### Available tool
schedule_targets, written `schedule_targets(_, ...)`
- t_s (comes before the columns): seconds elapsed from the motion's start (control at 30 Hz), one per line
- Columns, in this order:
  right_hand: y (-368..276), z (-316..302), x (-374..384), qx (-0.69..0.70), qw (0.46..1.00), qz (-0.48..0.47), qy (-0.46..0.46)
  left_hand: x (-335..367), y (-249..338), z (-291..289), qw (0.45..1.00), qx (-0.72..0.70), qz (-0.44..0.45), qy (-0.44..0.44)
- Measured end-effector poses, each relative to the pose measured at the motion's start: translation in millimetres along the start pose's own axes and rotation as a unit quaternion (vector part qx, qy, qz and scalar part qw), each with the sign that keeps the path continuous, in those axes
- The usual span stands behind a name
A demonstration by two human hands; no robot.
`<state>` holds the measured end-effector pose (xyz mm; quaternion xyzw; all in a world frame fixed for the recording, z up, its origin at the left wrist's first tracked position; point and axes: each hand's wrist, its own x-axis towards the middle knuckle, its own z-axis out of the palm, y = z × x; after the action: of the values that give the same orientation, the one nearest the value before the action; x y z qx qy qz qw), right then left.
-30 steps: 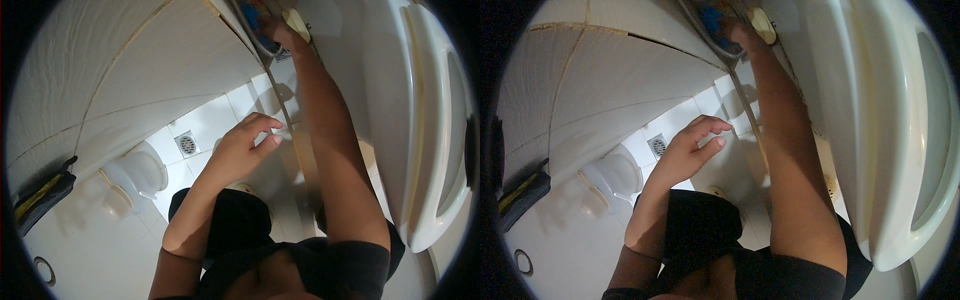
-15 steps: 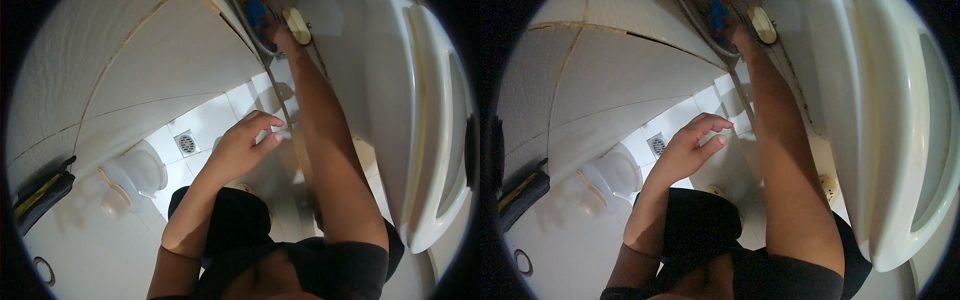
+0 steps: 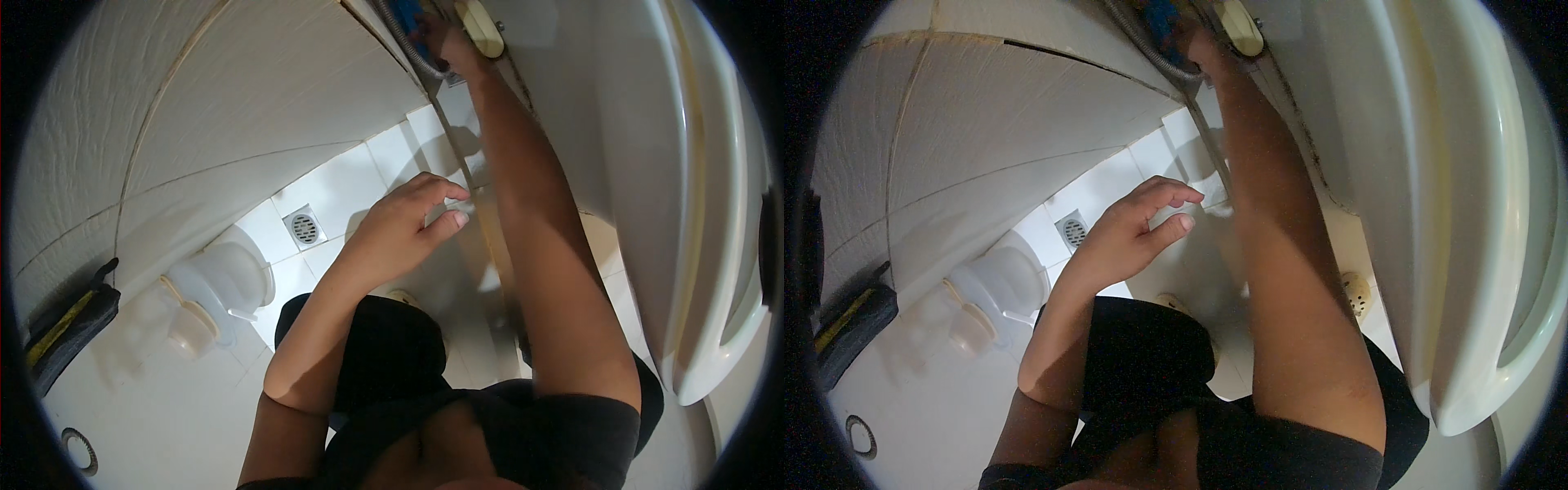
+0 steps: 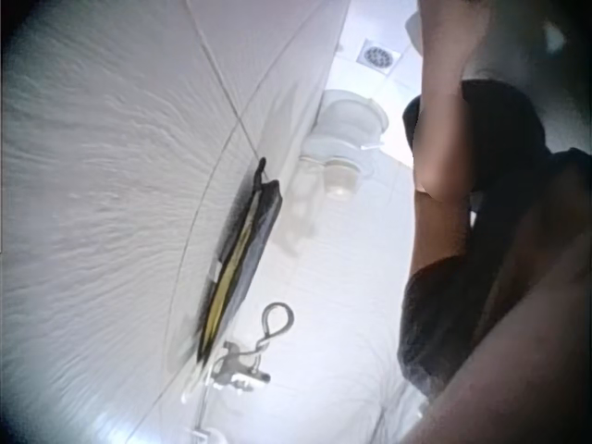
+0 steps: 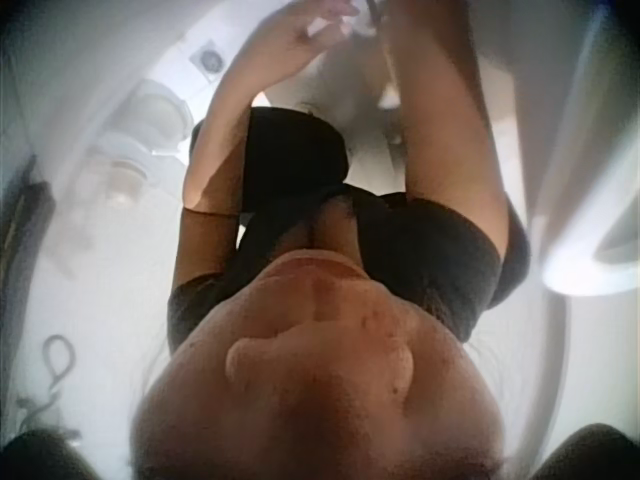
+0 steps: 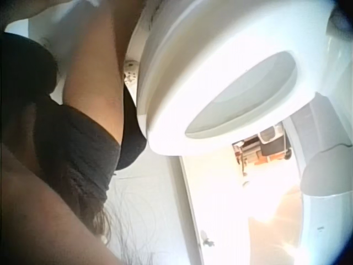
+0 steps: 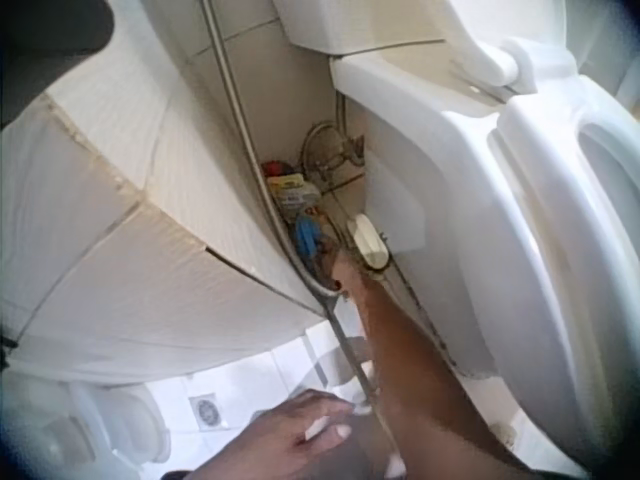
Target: The person sweeps the bathroom floor with a broom and dustpan, empties a dustpan into a trash bag, and then scrubs a toilet and washes a brush in the sink.
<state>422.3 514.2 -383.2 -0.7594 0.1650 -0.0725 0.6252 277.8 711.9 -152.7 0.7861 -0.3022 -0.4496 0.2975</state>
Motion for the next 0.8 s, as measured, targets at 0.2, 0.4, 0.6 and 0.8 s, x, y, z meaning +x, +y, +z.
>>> schedule_targets(0.2, -42, -16, -16, -0.053, 0.966, 0.193, -0.163, -18, -2, -8, 0.999, 0.007, -0.045, 0.009)
schedule_targets(0.4, 12, 22, 4, -0.084, 0.994, 0.051, -0.047, -11, -7, -2, 1.0, 0.016, -0.019, -0.015)
schedule_targets(0.6, 0, 17, 8, -0.23, 0.973, 0.028, -0.005, -5, -4, 1, 0.999, 0.025, -0.005, -0.026)
schedule_targets(0.8, 1, -10, -19, -0.352, 0.868, -0.102, 0.334, -11, -7, 1, 0.999, 0.045, 0.008, -0.006)
